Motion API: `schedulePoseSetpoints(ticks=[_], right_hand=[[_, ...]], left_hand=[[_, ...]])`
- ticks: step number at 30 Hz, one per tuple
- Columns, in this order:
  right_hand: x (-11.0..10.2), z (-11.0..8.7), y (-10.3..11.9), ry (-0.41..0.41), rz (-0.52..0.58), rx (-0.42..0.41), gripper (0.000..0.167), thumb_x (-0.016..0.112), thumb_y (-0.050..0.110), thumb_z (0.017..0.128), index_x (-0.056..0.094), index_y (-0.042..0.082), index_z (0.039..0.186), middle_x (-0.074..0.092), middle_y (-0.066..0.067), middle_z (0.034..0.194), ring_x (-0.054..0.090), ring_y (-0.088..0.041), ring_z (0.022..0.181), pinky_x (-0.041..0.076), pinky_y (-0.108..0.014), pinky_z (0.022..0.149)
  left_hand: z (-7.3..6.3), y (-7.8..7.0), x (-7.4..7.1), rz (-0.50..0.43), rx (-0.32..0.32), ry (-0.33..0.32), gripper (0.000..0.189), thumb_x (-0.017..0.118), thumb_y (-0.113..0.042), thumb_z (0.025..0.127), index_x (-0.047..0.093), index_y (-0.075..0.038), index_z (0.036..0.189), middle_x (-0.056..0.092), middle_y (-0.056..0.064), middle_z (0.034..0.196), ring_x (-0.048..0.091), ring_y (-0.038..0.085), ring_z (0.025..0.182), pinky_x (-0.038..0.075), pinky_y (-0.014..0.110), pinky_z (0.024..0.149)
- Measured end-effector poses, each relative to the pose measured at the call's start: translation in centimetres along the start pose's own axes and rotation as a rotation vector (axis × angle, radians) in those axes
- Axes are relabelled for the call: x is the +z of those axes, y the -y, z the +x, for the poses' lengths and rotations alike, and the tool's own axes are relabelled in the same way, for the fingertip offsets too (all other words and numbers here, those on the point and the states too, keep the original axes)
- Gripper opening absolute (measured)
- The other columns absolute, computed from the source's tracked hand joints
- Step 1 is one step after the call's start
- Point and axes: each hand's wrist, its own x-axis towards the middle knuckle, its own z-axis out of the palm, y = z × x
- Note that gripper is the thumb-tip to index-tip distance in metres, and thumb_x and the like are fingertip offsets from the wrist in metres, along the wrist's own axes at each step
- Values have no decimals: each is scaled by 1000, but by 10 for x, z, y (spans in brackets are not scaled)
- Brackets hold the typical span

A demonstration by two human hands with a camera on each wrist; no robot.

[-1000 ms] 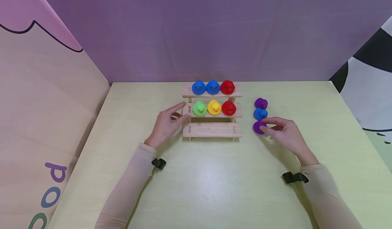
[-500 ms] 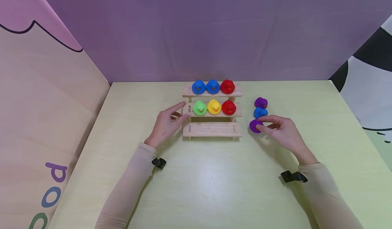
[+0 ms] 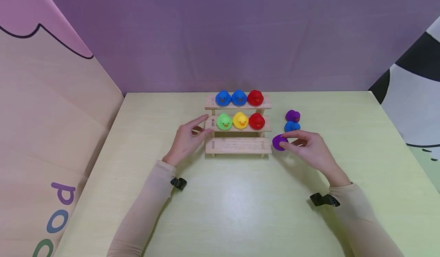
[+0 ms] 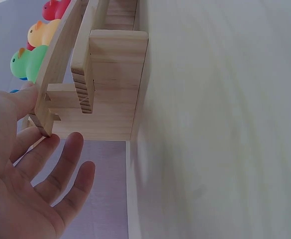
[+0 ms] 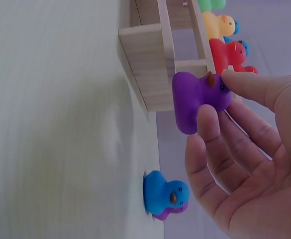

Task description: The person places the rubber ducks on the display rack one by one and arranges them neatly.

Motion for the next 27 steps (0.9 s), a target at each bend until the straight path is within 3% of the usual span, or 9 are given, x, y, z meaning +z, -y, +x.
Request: schedulePoseSetpoints(ticks=[15,27], right_hand=[[13,3,18,7,12,-30,37,79,34,98,77,10,126,77,-14,113,73,-27,95,58,-25,73],[30,11,34,26,94,-88,35,82,29,97,79,9,125,78,-13,121,76,-27,94,59,-23,74]], left_hand=[[0,-1,1,3,-10,0,59,74,-39,102,58,-22,155,69,12,144,74,29,106,63,46,92],[0,-1,0,4,-6,-5,58,75,-38,102,58,-23,155,69,11,144,74,29,106,63,46,94]])
